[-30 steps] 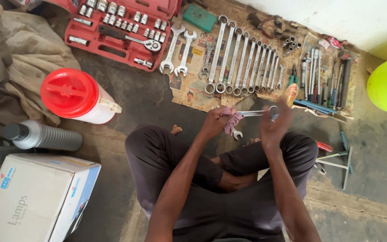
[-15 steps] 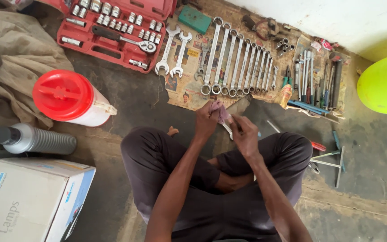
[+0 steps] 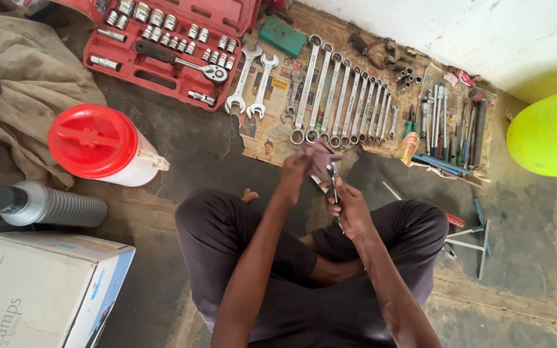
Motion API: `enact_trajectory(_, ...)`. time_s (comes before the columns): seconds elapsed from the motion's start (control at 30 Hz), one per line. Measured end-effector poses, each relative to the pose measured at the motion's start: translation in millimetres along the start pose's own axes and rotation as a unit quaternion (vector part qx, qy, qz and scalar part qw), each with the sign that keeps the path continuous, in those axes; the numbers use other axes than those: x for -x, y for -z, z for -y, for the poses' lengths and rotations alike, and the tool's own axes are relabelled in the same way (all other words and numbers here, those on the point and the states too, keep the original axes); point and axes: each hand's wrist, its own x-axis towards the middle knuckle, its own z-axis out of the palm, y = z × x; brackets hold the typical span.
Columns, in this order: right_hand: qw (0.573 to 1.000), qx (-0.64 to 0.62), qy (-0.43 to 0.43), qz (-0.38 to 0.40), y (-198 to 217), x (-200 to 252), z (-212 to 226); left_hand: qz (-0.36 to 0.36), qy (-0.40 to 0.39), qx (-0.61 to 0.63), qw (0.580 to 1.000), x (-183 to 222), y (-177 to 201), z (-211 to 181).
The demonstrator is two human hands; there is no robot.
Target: Cleaning and organizing a set of open-end and combination wrenches by wiping them with a rag and arranging them on a newspaper.
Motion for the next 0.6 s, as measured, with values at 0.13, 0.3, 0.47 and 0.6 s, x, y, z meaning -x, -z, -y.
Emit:
enact_trajectory(0.13,0.99,-0.121,-0.064,0.028,12,-13,-25,0.092,0.025,0.011,0.995,20,-20,-36)
enact_trajectory(0.3,0.976,-0.193,-0.086,0.055,7,-8,-24,0.063,0.02,0.01,0.998,6,-7,-5)
enact_trajectory(0.47,0.991,-0.107,-0.083,0.019,15,-17,-40,0.02,-0.026,-0.071,0.997,9,-11,-7)
enact_trajectory(0.6,0.994,-0.057,-0.09,0.0,2,-11,-31,-0.007,-0.103,-0.153,0.983,16,-20,-18)
